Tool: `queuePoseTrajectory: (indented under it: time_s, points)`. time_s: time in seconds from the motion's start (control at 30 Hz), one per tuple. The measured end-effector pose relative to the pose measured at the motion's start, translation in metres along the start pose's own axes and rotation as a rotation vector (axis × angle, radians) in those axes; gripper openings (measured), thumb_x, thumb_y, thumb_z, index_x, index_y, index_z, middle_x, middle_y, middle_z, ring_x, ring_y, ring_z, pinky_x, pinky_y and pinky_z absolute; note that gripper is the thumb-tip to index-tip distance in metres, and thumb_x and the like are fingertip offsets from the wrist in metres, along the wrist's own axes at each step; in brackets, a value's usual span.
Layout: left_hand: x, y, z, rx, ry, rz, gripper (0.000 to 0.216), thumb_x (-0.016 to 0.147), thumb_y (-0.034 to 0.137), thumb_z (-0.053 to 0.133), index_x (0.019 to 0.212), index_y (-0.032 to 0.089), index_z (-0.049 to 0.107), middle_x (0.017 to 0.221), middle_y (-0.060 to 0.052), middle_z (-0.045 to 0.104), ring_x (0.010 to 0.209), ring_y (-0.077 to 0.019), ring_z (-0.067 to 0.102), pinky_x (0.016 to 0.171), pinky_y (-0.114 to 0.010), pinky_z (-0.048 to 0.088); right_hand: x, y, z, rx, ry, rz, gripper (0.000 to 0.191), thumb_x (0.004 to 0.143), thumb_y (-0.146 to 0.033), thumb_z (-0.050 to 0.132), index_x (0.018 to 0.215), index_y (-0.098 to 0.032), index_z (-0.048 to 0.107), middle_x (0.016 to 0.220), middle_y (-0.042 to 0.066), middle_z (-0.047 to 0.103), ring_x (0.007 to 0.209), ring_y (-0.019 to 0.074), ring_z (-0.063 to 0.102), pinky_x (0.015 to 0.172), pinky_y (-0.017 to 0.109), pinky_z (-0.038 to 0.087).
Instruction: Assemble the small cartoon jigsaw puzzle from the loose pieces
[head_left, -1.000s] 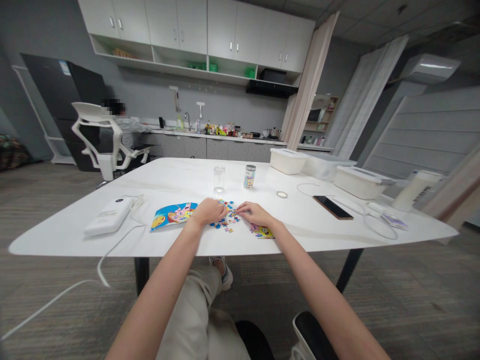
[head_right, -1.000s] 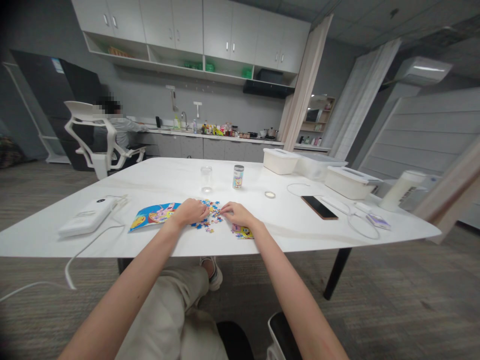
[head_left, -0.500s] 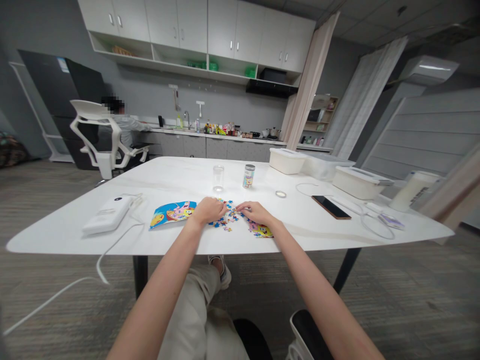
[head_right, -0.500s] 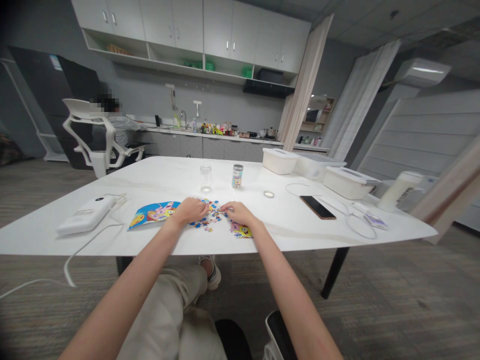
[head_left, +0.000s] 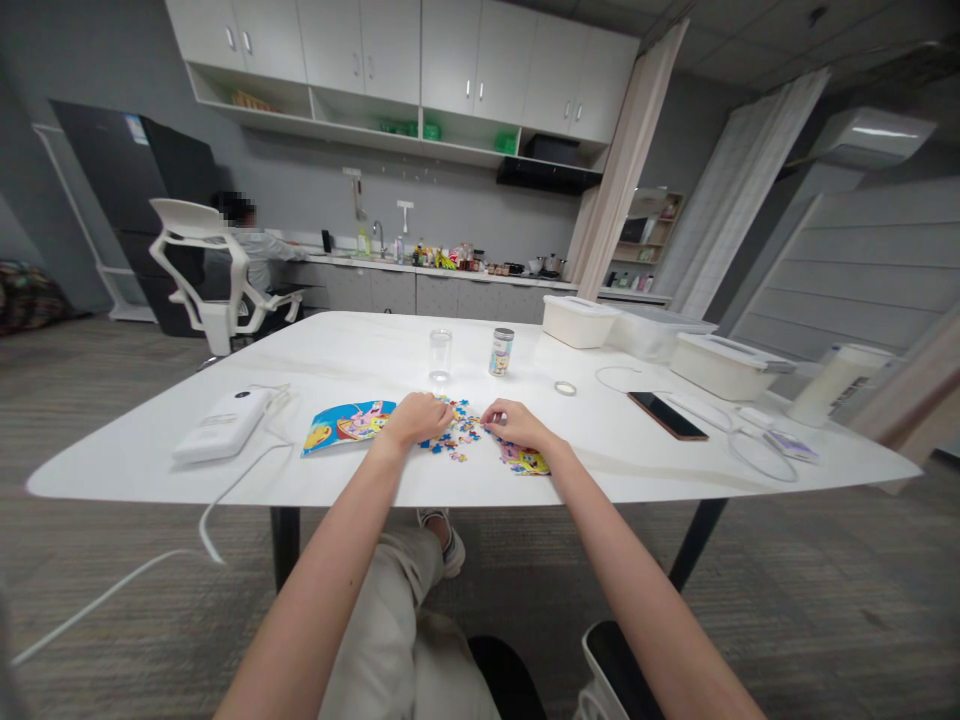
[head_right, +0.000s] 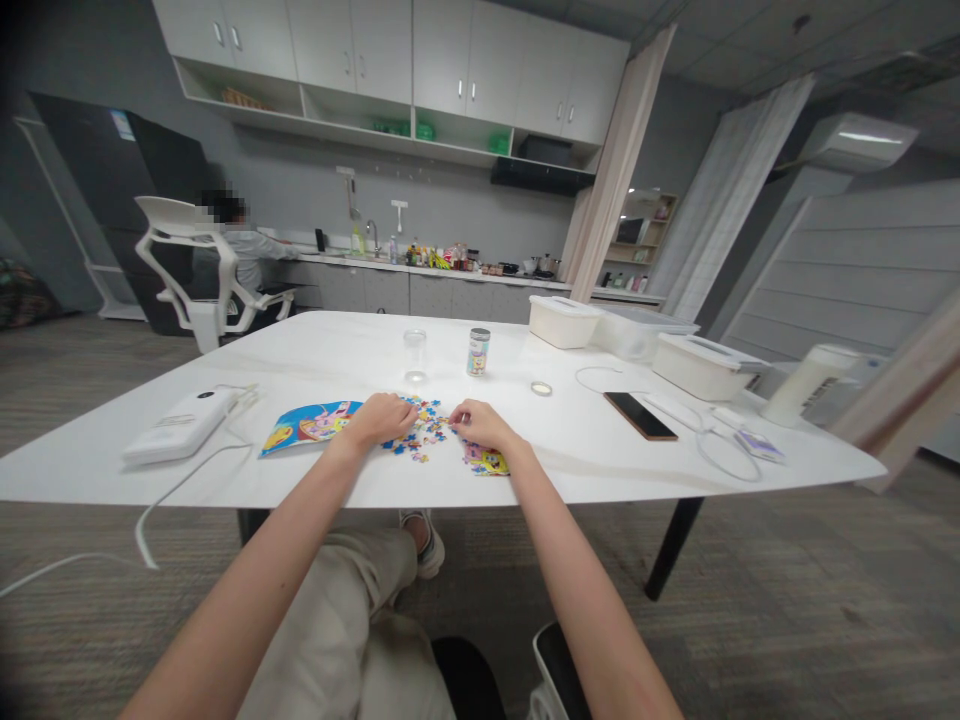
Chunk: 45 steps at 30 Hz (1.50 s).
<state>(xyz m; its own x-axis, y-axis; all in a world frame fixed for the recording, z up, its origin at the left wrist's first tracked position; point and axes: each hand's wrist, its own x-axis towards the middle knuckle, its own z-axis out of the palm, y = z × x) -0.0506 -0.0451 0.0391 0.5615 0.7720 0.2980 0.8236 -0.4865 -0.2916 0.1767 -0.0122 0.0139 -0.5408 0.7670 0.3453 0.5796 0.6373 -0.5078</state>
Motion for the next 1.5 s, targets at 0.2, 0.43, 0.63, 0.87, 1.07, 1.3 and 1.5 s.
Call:
queuePoseTrajectory:
  time_s: [0.2, 0.43, 0.63, 0.87, 1.07, 1.3, 1.5]
  points:
    - [0.0005, 0.0006, -0.0007, 0.057, -0.045, -0.006, 0.033, 0.092, 0.018, 0.042, 0.086, 0.011, 0.073, 0.078, -0.016, 0.072, 0.074, -0.0243, 0.069, 0.062, -0.031, 0.044, 0.0015, 0.0030, -0.0006, -0.004, 0.014, 0.002, 0.021, 0.077, -0.004, 0.057, 0.086, -0.016, 0.072, 0.088, 0.005, 0.070, 0.080, 0.0141, 0.061, 0.078, 0.027, 0.047]
    - [0.0002, 0.0003, 0.0009, 0.077, -0.032, 0.004, 0.034, 0.092, 0.018, 0.042, 0.085, 0.011, 0.074, 0.076, -0.016, 0.071, 0.073, -0.0257, 0.068, 0.059, -0.030, 0.042, 0.0005, 0.0059, 0.0011, -0.006, -0.008, 0.006, 0.021, 0.076, -0.006, 0.060, 0.090, -0.015, 0.073, 0.085, 0.004, 0.068, 0.073, 0.0132, 0.059, 0.072, 0.026, 0.047]
    - [-0.0002, 0.0003, -0.0009, 0.067, -0.042, 0.004, 0.034, 0.093, 0.018, 0.041, 0.086, 0.010, 0.073, 0.076, -0.016, 0.071, 0.072, -0.0240, 0.068, 0.060, -0.030, 0.043, 0.0004, 0.0026, -0.0021, -0.006, 0.022, -0.061, 0.025, 0.079, -0.008, 0.056, 0.090, -0.019, 0.076, 0.109, 0.008, 0.069, 0.100, 0.0196, 0.064, 0.093, 0.035, 0.049]
    - [-0.0010, 0.0015, -0.0063, 0.069, -0.053, 0.028, 0.034, 0.093, 0.017, 0.040, 0.088, 0.009, 0.073, 0.077, -0.016, 0.072, 0.073, -0.0251, 0.069, 0.061, -0.031, 0.044, -0.0014, -0.0004, -0.0026, 0.098, -0.099, -0.059, 0.038, 0.077, -0.003, 0.051, 0.094, -0.023, 0.078, 0.117, 0.003, 0.071, 0.117, 0.0214, 0.062, 0.107, 0.039, 0.043]
    - [-0.0006, 0.0020, -0.0066, 0.073, -0.063, 0.014, 0.034, 0.092, 0.017, 0.040, 0.088, 0.010, 0.074, 0.076, -0.017, 0.072, 0.075, -0.0267, 0.069, 0.061, -0.032, 0.044, -0.0006, -0.0009, -0.0034, 0.075, -0.066, -0.049, 0.030, 0.077, -0.008, 0.054, 0.091, -0.021, 0.077, 0.113, 0.004, 0.073, 0.106, 0.0201, 0.067, 0.102, 0.036, 0.048]
    - [-0.0004, -0.0005, -0.0009, 0.063, -0.029, 0.030, 0.032, 0.092, 0.017, 0.043, 0.085, 0.010, 0.073, 0.073, -0.015, 0.071, 0.070, -0.0236, 0.068, 0.060, -0.030, 0.043, -0.0005, 0.0039, -0.0008, 0.058, -0.037, -0.073, 0.028, 0.079, -0.010, 0.056, 0.095, -0.020, 0.076, 0.115, 0.006, 0.071, 0.108, 0.0201, 0.065, 0.102, 0.037, 0.047]
    - [-0.0012, -0.0016, 0.0006, 0.064, 0.004, 0.064, 0.031, 0.090, 0.016, 0.043, 0.084, 0.009, 0.073, 0.070, -0.015, 0.069, 0.067, -0.0228, 0.067, 0.059, -0.030, 0.044, -0.0004, 0.0046, -0.0007, 0.029, 0.029, -0.088, 0.026, 0.079, -0.008, 0.057, 0.092, -0.021, 0.075, 0.114, 0.007, 0.068, 0.107, 0.0192, 0.064, 0.102, 0.037, 0.045]
